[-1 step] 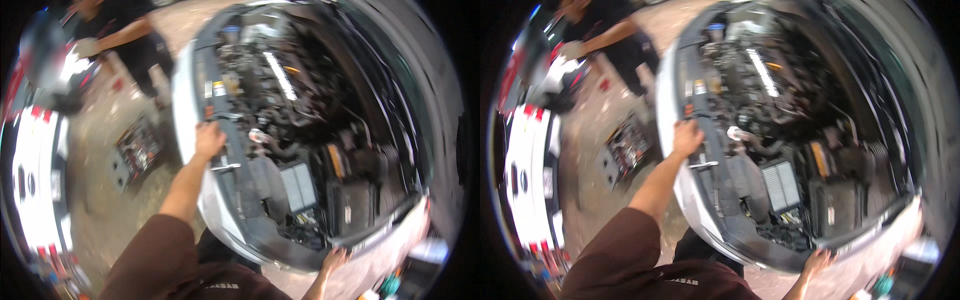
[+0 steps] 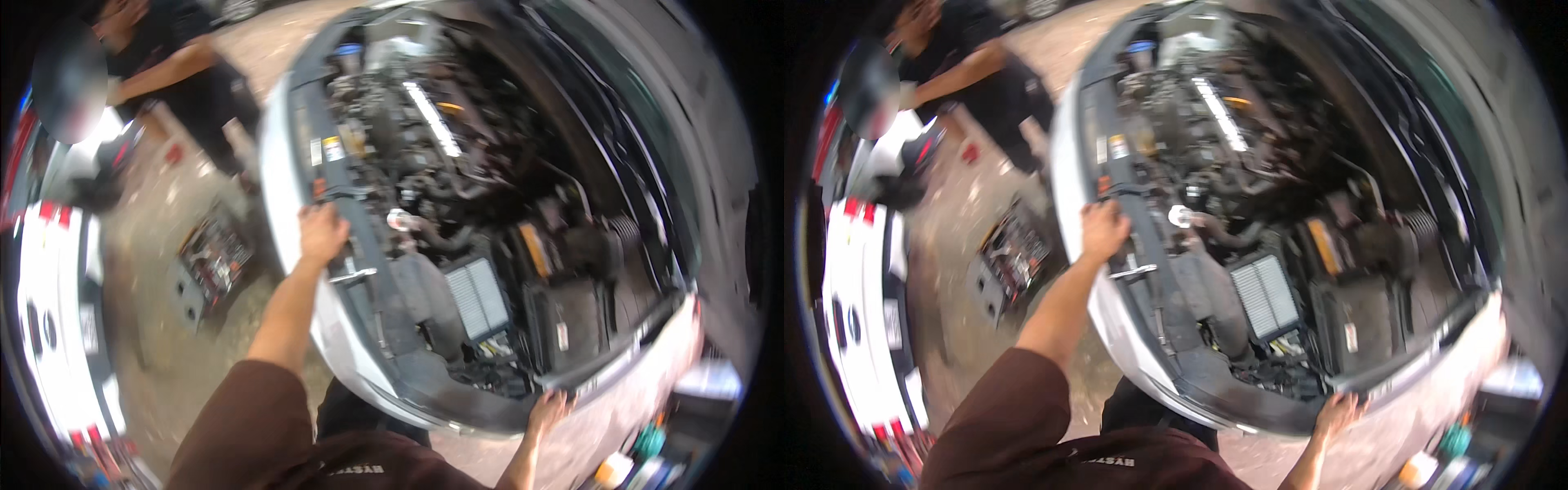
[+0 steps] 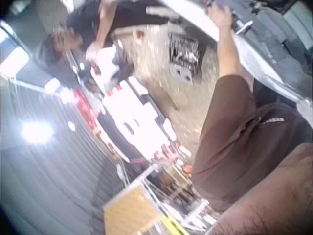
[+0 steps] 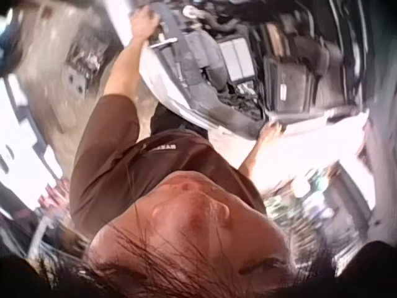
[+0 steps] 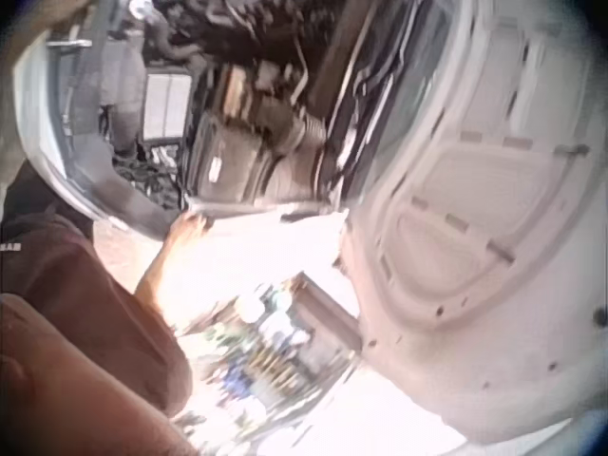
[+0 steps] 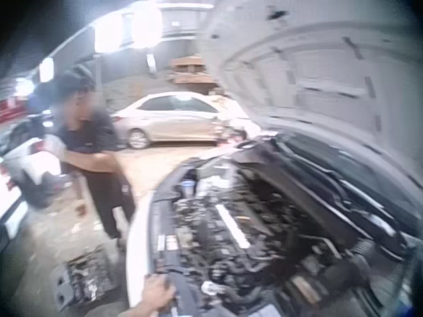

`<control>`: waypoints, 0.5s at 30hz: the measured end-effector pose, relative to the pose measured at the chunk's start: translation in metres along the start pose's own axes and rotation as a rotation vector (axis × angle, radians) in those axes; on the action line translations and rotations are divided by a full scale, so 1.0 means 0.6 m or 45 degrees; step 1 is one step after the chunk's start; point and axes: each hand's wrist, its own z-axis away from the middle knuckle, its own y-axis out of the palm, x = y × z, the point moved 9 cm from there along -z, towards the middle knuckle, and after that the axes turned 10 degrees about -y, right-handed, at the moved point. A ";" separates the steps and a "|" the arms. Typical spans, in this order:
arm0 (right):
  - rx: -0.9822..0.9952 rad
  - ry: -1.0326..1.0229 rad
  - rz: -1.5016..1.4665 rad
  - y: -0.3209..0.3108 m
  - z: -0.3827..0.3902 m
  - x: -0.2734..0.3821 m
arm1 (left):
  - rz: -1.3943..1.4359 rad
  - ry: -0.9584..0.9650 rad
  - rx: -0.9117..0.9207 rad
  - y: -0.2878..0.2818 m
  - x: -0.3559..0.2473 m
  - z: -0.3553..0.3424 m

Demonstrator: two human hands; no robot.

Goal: The person works on a car engine by using tools from a toolbox to remove and replace components under the hood. The person uses a screwdriver to loosen screws, handles a large engine cover, and removes the air filter housing.

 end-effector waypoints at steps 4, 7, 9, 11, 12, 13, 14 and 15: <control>-0.121 0.059 -0.045 0.001 -0.001 -0.039 | -0.025 0.003 0.059 0.015 -0.044 0.000; -0.119 0.104 -0.103 0.000 0.014 -0.048 | -0.108 0.006 0.162 0.022 -0.068 0.000; -0.125 0.102 -0.095 0.002 0.018 -0.050 | -0.149 -0.006 0.161 0.027 -0.063 -0.001; -0.130 0.125 -0.114 -0.001 0.021 -0.049 | -0.152 -0.018 0.201 0.031 -0.060 -0.001; -0.118 0.125 -0.115 0.000 0.022 -0.045 | -0.151 -0.028 0.201 0.029 -0.056 -0.003; -0.105 0.124 -0.116 -0.001 0.021 -0.042 | -0.149 -0.038 0.202 0.028 -0.052 -0.004; -0.112 0.129 -0.122 -0.005 0.020 -0.039 | -0.179 -0.014 0.171 0.029 -0.048 -0.004; -0.109 0.139 -0.124 -0.007 0.019 -0.038 | -0.181 -0.004 0.175 0.033 -0.045 -0.005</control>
